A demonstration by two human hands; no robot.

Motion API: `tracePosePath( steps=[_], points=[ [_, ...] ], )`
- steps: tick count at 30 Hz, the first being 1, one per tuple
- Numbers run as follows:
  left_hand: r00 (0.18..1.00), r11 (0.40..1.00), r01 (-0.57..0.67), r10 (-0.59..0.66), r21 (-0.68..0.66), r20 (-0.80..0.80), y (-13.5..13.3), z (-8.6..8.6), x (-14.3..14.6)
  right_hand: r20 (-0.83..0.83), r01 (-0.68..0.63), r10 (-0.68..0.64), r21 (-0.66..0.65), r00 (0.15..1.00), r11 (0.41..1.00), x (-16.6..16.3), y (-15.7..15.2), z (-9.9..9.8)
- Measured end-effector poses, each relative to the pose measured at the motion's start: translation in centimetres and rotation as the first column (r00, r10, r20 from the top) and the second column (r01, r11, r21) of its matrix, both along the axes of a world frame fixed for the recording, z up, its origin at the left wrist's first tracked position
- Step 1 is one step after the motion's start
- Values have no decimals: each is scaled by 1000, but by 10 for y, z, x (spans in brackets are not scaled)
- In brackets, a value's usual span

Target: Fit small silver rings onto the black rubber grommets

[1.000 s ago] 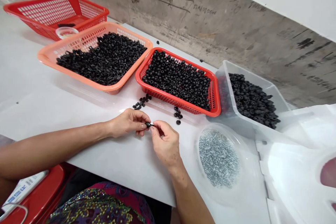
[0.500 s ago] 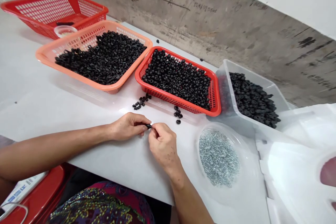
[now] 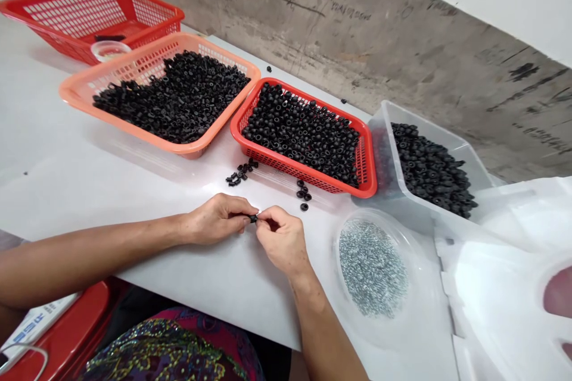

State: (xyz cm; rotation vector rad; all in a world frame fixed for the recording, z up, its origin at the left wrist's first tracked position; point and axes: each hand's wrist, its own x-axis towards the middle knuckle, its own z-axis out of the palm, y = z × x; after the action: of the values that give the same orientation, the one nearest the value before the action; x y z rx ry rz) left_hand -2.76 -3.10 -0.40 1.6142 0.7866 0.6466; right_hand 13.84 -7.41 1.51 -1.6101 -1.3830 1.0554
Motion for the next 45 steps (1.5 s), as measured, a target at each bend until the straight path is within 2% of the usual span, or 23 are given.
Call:
tracePosePath(
  steps=[4,7,9,12,15,17,19,21,23,28,31,33,36,40,45],
  points=[
    [1000,988,20,-20,-151,7,0,0,-1,-171,-43,22,-120,985,992,6,4,-7],
    [999,986,0,-7,-166,-38,1,-1,-1,-123,-57,42,-120,992,991,5,5,-11],
    [996,989,-34,22,-145,-86,1,-1,0,27,-52,54,-47,998,998,-1,4,-12],
    [991,987,-92,78,-130,-113,2,-2,0,246,-83,45,148,968,986,-12,0,-12],
    [989,981,-129,117,-147,-91,2,-2,0,322,-98,2,283,947,954,-19,1,-12],
    [990,982,-128,117,-142,-81,3,0,0,200,-56,11,221,980,974,-16,4,-12],
    [994,991,-102,98,-85,-46,2,3,0,-66,-25,29,61,997,998,-9,9,-11],
    [998,998,-69,69,8,9,2,5,-1,-331,-64,30,-90,943,994,0,14,-10],
    [998,993,-40,34,110,56,1,6,-1,-486,-139,43,-162,873,977,7,17,-9],
    [996,942,-74,53,328,72,2,-4,-1,-621,-307,140,-170,771,936,10,17,-10],
    [994,922,-104,82,373,74,3,-8,0,-650,-361,189,-141,736,922,8,16,-13],
    [991,942,-106,71,319,117,5,-8,-1,-643,-359,199,-127,739,925,7,16,-14],
    [973,988,-94,64,123,223,6,-5,-2,-640,-334,189,-112,745,936,8,15,-14],
    [953,992,-21,57,-122,296,4,-5,0,-635,-312,181,-100,751,945,7,15,-12],
    [959,987,67,-22,-149,281,0,-12,2,-577,-313,239,-31,781,949,1,14,-16]
  ],
)
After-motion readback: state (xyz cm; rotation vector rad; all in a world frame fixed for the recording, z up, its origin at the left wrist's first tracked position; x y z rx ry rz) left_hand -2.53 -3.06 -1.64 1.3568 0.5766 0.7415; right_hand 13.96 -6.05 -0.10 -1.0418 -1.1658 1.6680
